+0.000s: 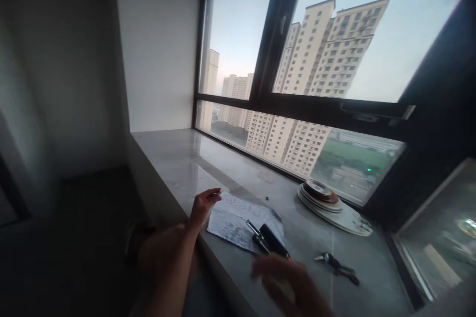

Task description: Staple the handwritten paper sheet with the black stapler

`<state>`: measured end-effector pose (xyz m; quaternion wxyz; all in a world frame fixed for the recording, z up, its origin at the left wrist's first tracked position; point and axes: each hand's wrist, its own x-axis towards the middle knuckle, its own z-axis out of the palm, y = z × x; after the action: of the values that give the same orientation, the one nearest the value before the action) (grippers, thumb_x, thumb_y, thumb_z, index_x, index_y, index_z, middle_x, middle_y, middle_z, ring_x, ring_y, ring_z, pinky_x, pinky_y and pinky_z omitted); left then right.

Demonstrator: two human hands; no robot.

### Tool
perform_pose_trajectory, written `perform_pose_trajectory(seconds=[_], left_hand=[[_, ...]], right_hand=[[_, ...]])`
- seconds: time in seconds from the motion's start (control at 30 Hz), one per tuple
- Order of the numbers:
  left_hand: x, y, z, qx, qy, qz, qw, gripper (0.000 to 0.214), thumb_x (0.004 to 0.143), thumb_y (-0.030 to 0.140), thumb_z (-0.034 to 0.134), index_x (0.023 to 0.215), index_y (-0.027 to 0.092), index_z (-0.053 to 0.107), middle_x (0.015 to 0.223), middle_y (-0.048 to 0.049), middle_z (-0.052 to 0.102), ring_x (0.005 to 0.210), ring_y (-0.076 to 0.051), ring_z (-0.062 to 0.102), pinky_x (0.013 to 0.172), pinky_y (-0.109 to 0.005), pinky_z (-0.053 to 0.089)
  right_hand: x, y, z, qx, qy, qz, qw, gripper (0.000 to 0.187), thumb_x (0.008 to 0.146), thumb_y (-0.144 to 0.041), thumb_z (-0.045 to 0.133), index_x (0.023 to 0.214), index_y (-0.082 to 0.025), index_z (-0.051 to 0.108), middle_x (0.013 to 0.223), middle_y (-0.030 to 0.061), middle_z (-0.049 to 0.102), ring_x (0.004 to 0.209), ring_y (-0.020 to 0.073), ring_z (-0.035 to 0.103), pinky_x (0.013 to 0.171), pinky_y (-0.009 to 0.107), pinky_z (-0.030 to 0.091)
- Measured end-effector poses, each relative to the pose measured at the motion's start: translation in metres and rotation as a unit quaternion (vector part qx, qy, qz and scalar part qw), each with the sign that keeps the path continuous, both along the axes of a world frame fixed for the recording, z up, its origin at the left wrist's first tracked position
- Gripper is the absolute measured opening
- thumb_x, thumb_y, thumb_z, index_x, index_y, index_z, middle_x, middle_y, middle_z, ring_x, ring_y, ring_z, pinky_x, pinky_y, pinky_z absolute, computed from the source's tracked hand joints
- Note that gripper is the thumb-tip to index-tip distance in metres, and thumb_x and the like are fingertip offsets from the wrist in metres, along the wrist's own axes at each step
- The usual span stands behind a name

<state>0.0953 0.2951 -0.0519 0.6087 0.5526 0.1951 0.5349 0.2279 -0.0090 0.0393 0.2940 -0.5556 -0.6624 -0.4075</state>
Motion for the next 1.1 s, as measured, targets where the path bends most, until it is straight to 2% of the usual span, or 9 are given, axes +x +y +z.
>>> perform_pose_trajectory(seconds=[0.07, 0.1, 0.23, 0.33, 0.5, 0.7, 0.8, 0.93, 1.1], left_hand=[[0.002, -0.006, 0.000, 0.010, 0.023, 0.002, 1.000, 0.042, 0.075, 0.038, 0.082, 0.110, 0.016, 0.076, 0.093, -0.0076, 0.079, 0.084, -0.019, 0.072, 0.083, -0.030, 0.057], [0.003, -0.009, 0.001, 0.016, 0.032, -0.001, 0.999, 0.042, 0.075, 0.039, 0.081, 0.110, 0.016, 0.076, 0.096, -0.0080, 0.078, 0.084, -0.019, 0.072, 0.083, -0.031, 0.058], [0.010, -0.023, 0.006, 0.055, 0.075, -0.017, 0.996, 0.040, 0.079, 0.042, 0.077, 0.109, 0.016, 0.077, 0.092, -0.0071, 0.078, 0.079, -0.020, 0.072, 0.081, -0.035, 0.060], [0.013, -0.035, 0.010, 0.124, 0.129, -0.016, 0.984, 0.031, 0.079, 0.039, 0.076, 0.102, 0.017, 0.078, 0.097, -0.0077, 0.077, 0.088, -0.021, 0.072, 0.086, -0.035, 0.059], [0.010, -0.060, 0.011, 0.200, 0.180, -0.018, 0.963, 0.024, 0.079, 0.029, 0.076, 0.102, 0.022, 0.079, 0.097, -0.0066, 0.077, 0.082, -0.019, 0.070, 0.079, -0.031, 0.058], [0.007, -0.083, 0.014, 0.219, 0.185, -0.025, 0.958, 0.023, 0.075, 0.028, 0.080, 0.099, 0.026, 0.080, 0.090, -0.0042, 0.077, 0.083, -0.022, 0.070, 0.082, -0.033, 0.056], [0.007, -0.091, 0.016, 0.198, 0.152, 0.004, 0.968, 0.018, 0.072, 0.031, 0.083, 0.090, 0.027, 0.081, 0.090, -0.0047, 0.077, 0.084, -0.024, 0.070, 0.083, -0.034, 0.055], [0.007, -0.100, 0.020, 0.186, 0.140, 0.017, 0.972, 0.027, 0.064, 0.037, 0.088, 0.087, 0.026, 0.079, 0.089, -0.0039, 0.077, 0.087, -0.026, 0.070, 0.085, -0.036, 0.055], [-0.003, -0.108, 0.023, 0.216, 0.155, 0.033, 0.964, 0.026, 0.069, 0.042, 0.086, 0.091, 0.031, 0.078, 0.085, -0.0006, 0.076, 0.093, -0.025, 0.070, 0.082, -0.030, 0.054]], right_hand=[[0.024, 0.022, 0.000, -0.069, 0.072, -0.051, 0.994, 0.020, 0.093, -0.026, 0.060, 0.098, -0.026, 0.079, 0.077, 0.0003, 0.075, 0.067, 0.0193, 0.071, 0.076, 0.032, 0.060], [0.035, 0.033, -0.001, -0.106, 0.124, -0.083, 0.983, 0.021, 0.092, -0.022, 0.059, 0.101, -0.024, 0.078, 0.082, 0.0017, 0.076, 0.075, 0.0196, 0.072, 0.075, 0.029, 0.060], [0.058, 0.063, -0.018, -0.229, 0.275, -0.165, 0.919, 0.040, 0.088, -0.026, 0.063, 0.127, -0.016, 0.064, 0.122, 0.0143, 0.067, 0.115, 0.0311, 0.062, 0.100, 0.042, 0.050], [0.060, 0.070, -0.034, -0.280, 0.317, -0.160, 0.892, 0.051, 0.090, -0.036, 0.064, 0.136, -0.015, 0.056, 0.134, 0.0172, 0.059, 0.123, 0.0328, 0.056, 0.106, 0.043, 0.043], [0.055, 0.072, -0.040, -0.355, 0.346, -0.099, 0.863, 0.040, 0.088, -0.030, 0.067, 0.125, -0.018, 0.058, 0.114, 0.0119, 0.069, 0.108, 0.0268, 0.063, 0.091, 0.033, 0.045], [0.049, 0.072, -0.040, -0.374, 0.332, -0.133, 0.856, 0.020, 0.087, -0.017, 0.063, 0.105, -0.021, 0.057, 0.092, 0.0048, 0.071, 0.083, 0.0206, 0.066, 0.068, 0.025, 0.036], [0.044, 0.067, -0.042, -0.354, 0.325, -0.130, 0.868, 0.019, 0.087, -0.016, 0.061, 0.104, -0.023, 0.058, 0.091, 0.0037, 0.070, 0.081, 0.0206, 0.065, 0.066, 0.026, 0.034], [0.032, 0.061, -0.042, -0.319, 0.328, -0.110, 0.882, 0.026, 0.086, -0.013, 0.059, 0.109, -0.024, 0.058, 0.094, 0.0031, 0.070, 0.083, 0.0207, 0.065, 0.068, 0.026, 0.035], [0.013, 0.060, -0.042, -0.338, 0.315, -0.089, 0.882, 0.030, 0.081, -0.008, 0.060, 0.107, -0.023, 0.060, 0.097, 0.0033, 0.070, 0.087, 0.0203, 0.063, 0.069, 0.026, 0.033]])
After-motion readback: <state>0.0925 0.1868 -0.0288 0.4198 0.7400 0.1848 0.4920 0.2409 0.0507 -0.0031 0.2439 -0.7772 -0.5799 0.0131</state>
